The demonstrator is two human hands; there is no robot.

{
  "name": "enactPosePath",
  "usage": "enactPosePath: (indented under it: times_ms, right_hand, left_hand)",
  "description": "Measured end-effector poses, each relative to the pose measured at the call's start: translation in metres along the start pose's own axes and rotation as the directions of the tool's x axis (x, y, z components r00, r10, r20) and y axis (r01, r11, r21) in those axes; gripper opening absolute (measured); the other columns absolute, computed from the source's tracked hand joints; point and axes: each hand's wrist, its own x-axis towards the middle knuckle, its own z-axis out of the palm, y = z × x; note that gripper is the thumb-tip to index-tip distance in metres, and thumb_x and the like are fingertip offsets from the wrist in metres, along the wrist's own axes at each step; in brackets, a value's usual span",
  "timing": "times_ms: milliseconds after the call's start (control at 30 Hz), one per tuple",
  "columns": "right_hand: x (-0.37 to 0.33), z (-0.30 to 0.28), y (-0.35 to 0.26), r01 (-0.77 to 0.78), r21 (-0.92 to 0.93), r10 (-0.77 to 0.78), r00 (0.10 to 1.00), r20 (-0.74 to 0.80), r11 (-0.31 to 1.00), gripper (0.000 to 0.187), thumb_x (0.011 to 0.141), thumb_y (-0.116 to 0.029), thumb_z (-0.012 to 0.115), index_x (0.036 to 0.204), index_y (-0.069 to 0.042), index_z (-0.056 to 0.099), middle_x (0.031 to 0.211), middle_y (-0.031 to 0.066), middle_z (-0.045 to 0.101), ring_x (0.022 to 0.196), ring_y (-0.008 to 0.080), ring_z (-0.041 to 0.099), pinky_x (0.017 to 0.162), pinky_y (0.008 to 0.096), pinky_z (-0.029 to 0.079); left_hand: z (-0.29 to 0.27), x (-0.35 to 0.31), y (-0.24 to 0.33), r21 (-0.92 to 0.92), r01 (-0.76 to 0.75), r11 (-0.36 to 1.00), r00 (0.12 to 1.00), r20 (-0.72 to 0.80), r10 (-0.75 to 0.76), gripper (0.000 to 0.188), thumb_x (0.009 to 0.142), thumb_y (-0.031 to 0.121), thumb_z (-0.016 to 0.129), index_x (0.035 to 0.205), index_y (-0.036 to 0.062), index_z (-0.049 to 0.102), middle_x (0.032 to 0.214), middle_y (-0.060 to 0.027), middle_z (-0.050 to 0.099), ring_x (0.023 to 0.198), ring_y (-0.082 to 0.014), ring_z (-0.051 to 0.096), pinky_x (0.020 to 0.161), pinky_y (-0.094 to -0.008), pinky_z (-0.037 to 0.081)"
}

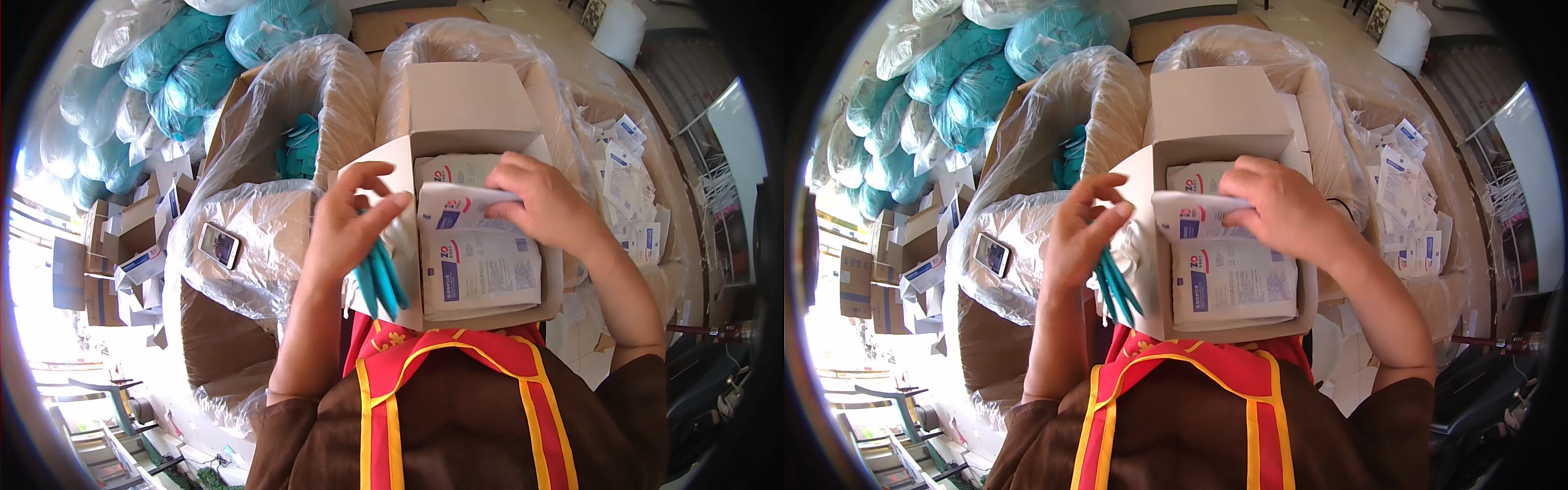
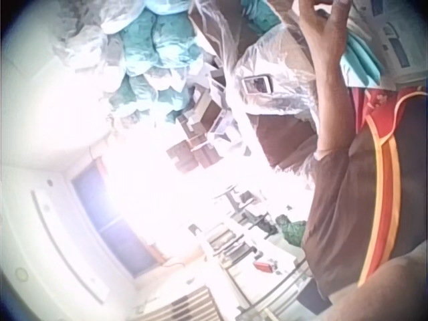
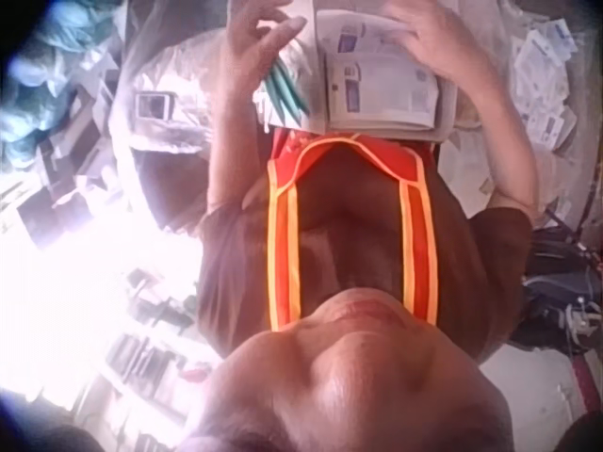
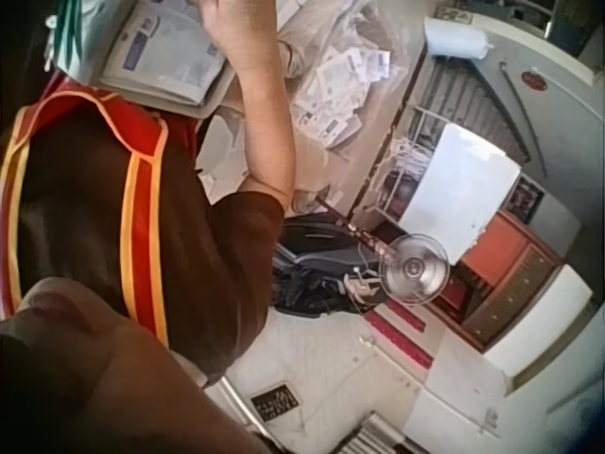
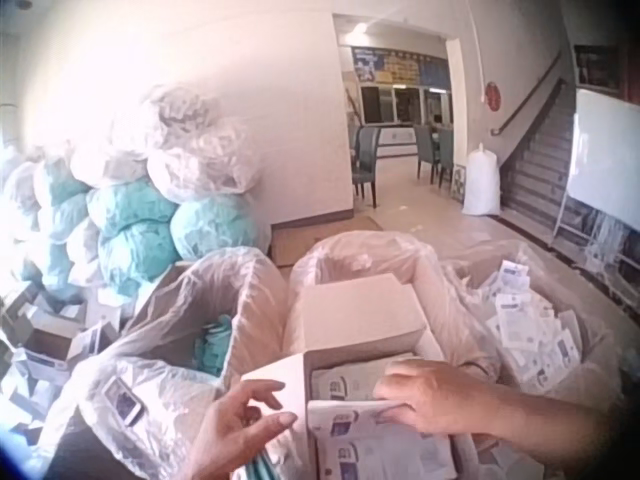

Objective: The recorder is sorting and packing green face masks into cardboard boxes and plastic pouches in a manufacturing or distribution facility.

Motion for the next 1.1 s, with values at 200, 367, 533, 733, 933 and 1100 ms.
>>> enactPosePath:
  times_ms: [200, 367, 533, 733, 933, 1100]
  right_hand:
    - [-0.019, -0.011, -0.018, 0.076, -0.028, -0.078, 0.995, -0.067, 0.997, 0.021, 0.073, -0.006, 0.075, 0.088, -0.004, 0.059, 0.086, 0.0105, 0.055, 0.084, 0.0304, 0.059, 0.073, 0.0398, 0.049]
    - [-0.017, 0.0, -0.026, 0.181, -0.277, -0.271, 0.904, -0.332, 0.944, 0.022, 0.072, -0.004, 0.075, 0.088, -0.002, 0.06, 0.084, 0.0091, 0.056, 0.081, 0.0292, 0.06, 0.07, 0.0393, 0.049]
    - [-0.022, 0.005, -0.037, 0.158, -0.181, -0.213, 0.915, -0.342, 0.971, 0.02, 0.074, -0.007, 0.074, 0.087, -0.003, 0.061, 0.084, 0.0095, 0.058, 0.083, 0.0291, 0.06, 0.07, 0.0395, 0.05]
    - [-0.01, 0.019, -0.022, 0.161, 0.079, -0.131, 0.947, -0.292, 0.984, 0.019, 0.078, -0.009, 0.076, 0.086, -0.002, 0.061, 0.081, 0.0097, 0.057, 0.076, 0.0291, 0.059, 0.065, 0.0381, 0.048]
    - [-0.003, 0.029, -0.037, 0.196, -0.26, -0.273, 0.913, -0.304, 0.945, 0.01, 0.075, -0.008, 0.066, 0.076, -0.008, 0.056, 0.077, 0.0068, 0.053, 0.079, 0.0263, 0.059, 0.067, 0.0367, 0.05]
    - [-0.007, 0.032, -0.05, 0.376, -0.34, -0.453, 0.873, -0.183, 0.862, 0.007, 0.073, -0.011, 0.063, 0.074, -0.012, 0.055, 0.077, 0.0024, 0.05, 0.078, 0.0203, 0.055, 0.066, 0.034, 0.049]
  left_hand:
    - [0.021, 0.009, 0.016, 0.061, 0.084, 0.995, 0.934, 0.342, -0.1, 0.019, 0.089, 0.013, 0.072, 0.101, -0.0012, 0.068, 0.083, -0.0001, 0.064, 0.077, -0.0057, 0.054, 0.069, -0.0219, 0.044]
    - [0.043, 0.0, 0.018, -0.13, 0.024, 0.991, 0.994, 0.113, -0.009, 0.013, 0.086, 0.01, 0.073, 0.09, -0.0004, 0.065, 0.077, -0.0003, 0.065, 0.07, -0.0041, 0.056, 0.061, -0.0186, 0.044]
    - [0.054, -0.011, 0.013, -0.026, -0.04, 0.999, 0.999, 0.006, 0.04, 0.012, 0.085, 0.007, 0.072, 0.093, -0.0003, 0.067, 0.074, 0.0012, 0.063, 0.066, -0.0029, 0.053, 0.057, -0.0186, 0.042]
    - [0.056, -0.013, 0.013, 0.026, -0.036, 0.999, 0.997, 0.067, 0.034, 0.013, 0.087, 0.011, 0.073, 0.089, -0.0009, 0.069, 0.072, 0.0012, 0.063, 0.067, -0.0032, 0.053, 0.058, -0.0193, 0.042]
    - [0.052, -0.009, 0.003, -0.166, 0.091, 0.982, 0.996, 0.022, -0.089, 0.015, 0.089, 0.014, 0.072, 0.085, -0.0007, 0.068, 0.07, 0.0018, 0.062, 0.065, -0.0031, 0.051, 0.057, -0.0191, 0.04]
    - [0.049, -0.008, -0.018, -0.389, 0.217, 0.895, 0.976, 0.06, -0.21, 0.016, 0.09, 0.013, 0.071, 0.079, 0.0016, 0.066, 0.069, 0.0018, 0.061, 0.061, -0.0033, 0.05, 0.055, -0.0189, 0.039]
